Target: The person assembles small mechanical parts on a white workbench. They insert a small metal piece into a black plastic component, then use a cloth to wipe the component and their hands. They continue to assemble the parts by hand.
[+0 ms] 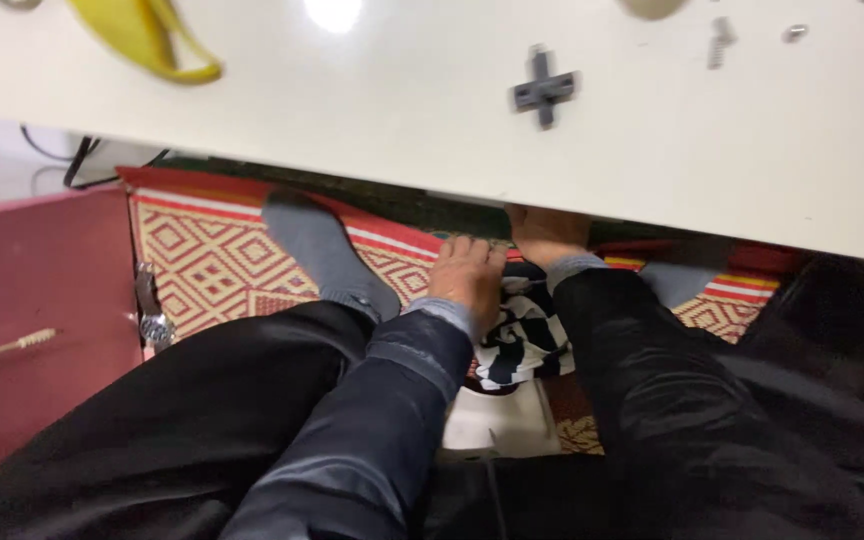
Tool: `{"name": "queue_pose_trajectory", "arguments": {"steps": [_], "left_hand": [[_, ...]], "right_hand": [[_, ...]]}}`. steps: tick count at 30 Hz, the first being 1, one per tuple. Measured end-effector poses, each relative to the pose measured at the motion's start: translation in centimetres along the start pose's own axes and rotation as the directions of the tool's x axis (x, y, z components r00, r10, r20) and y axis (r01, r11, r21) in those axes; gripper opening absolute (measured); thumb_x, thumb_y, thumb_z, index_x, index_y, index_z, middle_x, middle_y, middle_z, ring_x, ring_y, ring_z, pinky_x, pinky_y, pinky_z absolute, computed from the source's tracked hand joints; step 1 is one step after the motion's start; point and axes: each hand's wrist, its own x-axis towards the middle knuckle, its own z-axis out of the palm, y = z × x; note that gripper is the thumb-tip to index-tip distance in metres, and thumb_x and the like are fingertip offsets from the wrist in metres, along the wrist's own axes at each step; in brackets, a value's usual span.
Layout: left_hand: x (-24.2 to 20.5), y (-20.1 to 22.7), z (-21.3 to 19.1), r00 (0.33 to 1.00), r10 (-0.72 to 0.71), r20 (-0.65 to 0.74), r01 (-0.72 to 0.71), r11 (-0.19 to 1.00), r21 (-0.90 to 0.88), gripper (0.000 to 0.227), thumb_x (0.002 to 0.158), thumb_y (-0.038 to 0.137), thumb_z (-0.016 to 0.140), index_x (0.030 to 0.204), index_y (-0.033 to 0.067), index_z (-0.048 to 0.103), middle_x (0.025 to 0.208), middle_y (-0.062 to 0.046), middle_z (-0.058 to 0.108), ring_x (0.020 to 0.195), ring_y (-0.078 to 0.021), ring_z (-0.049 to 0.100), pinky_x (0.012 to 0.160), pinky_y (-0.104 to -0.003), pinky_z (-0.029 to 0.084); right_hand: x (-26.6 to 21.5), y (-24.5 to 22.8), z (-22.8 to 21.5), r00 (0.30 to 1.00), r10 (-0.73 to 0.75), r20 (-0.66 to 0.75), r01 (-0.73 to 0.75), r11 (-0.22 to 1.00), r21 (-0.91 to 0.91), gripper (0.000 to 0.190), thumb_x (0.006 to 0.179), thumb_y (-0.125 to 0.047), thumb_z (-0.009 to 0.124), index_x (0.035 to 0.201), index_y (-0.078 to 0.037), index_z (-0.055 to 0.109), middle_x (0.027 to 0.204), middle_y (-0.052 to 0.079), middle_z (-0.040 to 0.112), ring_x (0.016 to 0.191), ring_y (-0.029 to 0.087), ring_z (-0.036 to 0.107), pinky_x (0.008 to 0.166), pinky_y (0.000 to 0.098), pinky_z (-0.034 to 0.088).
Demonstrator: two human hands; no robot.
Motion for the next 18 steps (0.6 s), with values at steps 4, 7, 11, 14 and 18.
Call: {"name": "queue_pose_trajectory", "arguments": {"steps": [4, 7, 11, 14, 18], "left_hand": [[-0.7, 0.6, 0.6, 0.981, -0.005, -0.195, 0.012, 0.999, 0.036, 0.045, 0.068, 0.021, 0.068, 0.111, 0.0083, 0.068, 0.090, -0.013, 0.062, 0.094, -0.0363, 0.060, 0.101, -0.051, 0.043], [-0.9, 0.9, 1.0, 0.974, -0.033, -0.226, 0.037, 0.999, 0.015, 0.042, 0.072, 0.019, 0.067, 0.112, 0.0060, 0.065, 0.096, -0.014, 0.064, 0.099, -0.0352, 0.062, 0.106, -0.050, 0.043], [-1.1, 1.1, -0.1, 0.995, -0.083, -0.050, 0.085, 0.996, 0.027, 0.042, 0.085, 0.022, 0.060, 0.124, 0.0077, 0.060, 0.113, -0.013, 0.062, 0.120, -0.0318, 0.057, 0.117, -0.050, 0.033], [-1.1, 0.9, 0.6, 0.983, -0.098, 0.158, 0.093, 0.995, 0.041, 0.057, 0.090, 0.032, 0.057, 0.141, 0.0059, 0.050, 0.134, -0.014, 0.055, 0.136, -0.0323, 0.044, 0.124, -0.052, 0.022], [-1.3, 0.1, 1.6, 0.989, -0.060, -0.137, 0.049, 0.995, -0.082, 0.050, 0.086, 0.020, 0.063, 0.131, 0.0003, 0.059, 0.122, -0.021, 0.061, 0.127, -0.0390, 0.055, 0.120, -0.055, 0.031]], "right_hand": [[7.2, 5.3, 7.8, 0.895, -0.296, -0.333, 0.279, 0.955, -0.099, 0.049, 0.104, -0.050, 0.048, 0.123, -0.010, 0.067, 0.103, 0.017, 0.074, 0.105, 0.037, 0.070, 0.082, 0.0503, 0.055], [5.9, 3.3, 5.7, 0.799, -0.532, -0.283, 0.454, 0.840, -0.296, 0.046, 0.103, -0.044, 0.051, 0.138, -0.014, 0.054, 0.114, 0.018, 0.069, 0.110, 0.040, 0.066, 0.085, 0.0531, 0.054], [5.0, 0.4, 3.8, 0.783, -0.588, -0.204, 0.460, 0.767, -0.448, 0.059, 0.101, -0.041, 0.054, 0.156, -0.023, 0.044, 0.125, 0.017, 0.066, 0.116, 0.037, 0.065, 0.089, 0.0517, 0.054], [6.7, 1.4, 5.7, 0.819, -0.543, -0.186, 0.419, 0.787, -0.454, 0.056, 0.101, -0.042, 0.054, 0.153, -0.024, 0.049, 0.144, 0.020, 0.052, 0.130, 0.043, 0.054, 0.101, 0.0573, 0.047], [7.7, 1.5, 6.2, 0.787, -0.589, -0.184, 0.439, 0.744, -0.504, 0.056, 0.102, -0.036, 0.055, 0.156, -0.023, 0.048, 0.157, 0.021, 0.038, 0.139, 0.046, 0.042, 0.107, 0.0627, 0.040]]}}
